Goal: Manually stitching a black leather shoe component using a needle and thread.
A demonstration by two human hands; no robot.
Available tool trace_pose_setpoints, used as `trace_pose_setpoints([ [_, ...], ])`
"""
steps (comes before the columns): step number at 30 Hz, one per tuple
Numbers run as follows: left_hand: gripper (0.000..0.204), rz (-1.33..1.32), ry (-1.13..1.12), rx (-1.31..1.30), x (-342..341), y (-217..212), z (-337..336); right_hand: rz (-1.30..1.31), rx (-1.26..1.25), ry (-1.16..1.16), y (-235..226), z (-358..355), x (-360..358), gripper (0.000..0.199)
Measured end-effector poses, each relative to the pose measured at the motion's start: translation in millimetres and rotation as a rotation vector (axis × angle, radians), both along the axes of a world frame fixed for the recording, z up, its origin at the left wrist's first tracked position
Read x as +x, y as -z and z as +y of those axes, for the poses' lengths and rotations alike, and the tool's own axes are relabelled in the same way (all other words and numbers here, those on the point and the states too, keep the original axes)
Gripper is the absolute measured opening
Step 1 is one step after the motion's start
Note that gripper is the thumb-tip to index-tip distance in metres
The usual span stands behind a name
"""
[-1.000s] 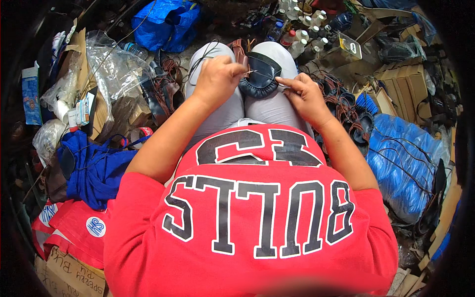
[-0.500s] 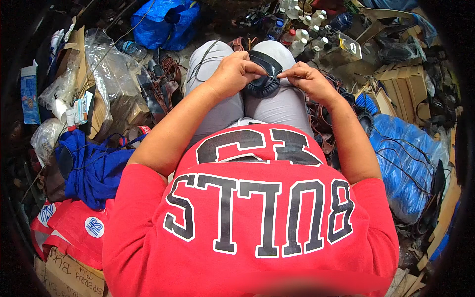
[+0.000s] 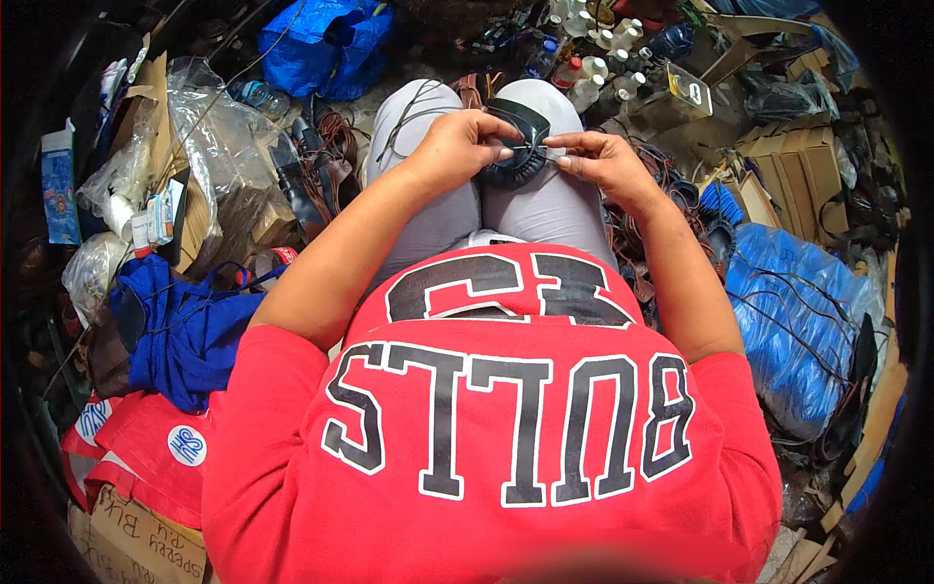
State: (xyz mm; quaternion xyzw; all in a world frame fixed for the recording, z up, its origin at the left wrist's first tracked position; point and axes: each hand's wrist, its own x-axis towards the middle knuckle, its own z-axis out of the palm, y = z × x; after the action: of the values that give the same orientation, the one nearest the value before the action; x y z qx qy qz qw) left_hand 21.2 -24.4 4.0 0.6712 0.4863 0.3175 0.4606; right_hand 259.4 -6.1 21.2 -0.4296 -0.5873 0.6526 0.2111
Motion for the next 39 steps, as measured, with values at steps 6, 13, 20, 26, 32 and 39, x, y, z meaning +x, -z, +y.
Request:
trace_pose_setpoints([
  [6,0.013,-0.139,-0.018,-0.168,14,11,9,-0.044,0.042,0.053,2,6,-10,0.021],
  [13,0.01,-0.104,0.073,-0.072,7,5,14,-0.086,0.128,0.02,-7,9,-11,0.01],
  [20,0.011,0.063,0.098,0.001,-2,-12,7,-0.019,0.16,0.051,-2,3,5,0.022],
  [26,0.013,0.294,0.167,0.093,7,-26,9,-0.175,0.285,0.008,-3,-5,31,0.015],
  [32,0.014,0.4,0.279,0.247,14,-38,10,-0.321,0.6,0.072,-16,32,47,0.02],
  [39,0.016,0.549,0.279,0.232,14,-43,12,-0.618,1.025,0.106,-45,18,18,0.018],
])
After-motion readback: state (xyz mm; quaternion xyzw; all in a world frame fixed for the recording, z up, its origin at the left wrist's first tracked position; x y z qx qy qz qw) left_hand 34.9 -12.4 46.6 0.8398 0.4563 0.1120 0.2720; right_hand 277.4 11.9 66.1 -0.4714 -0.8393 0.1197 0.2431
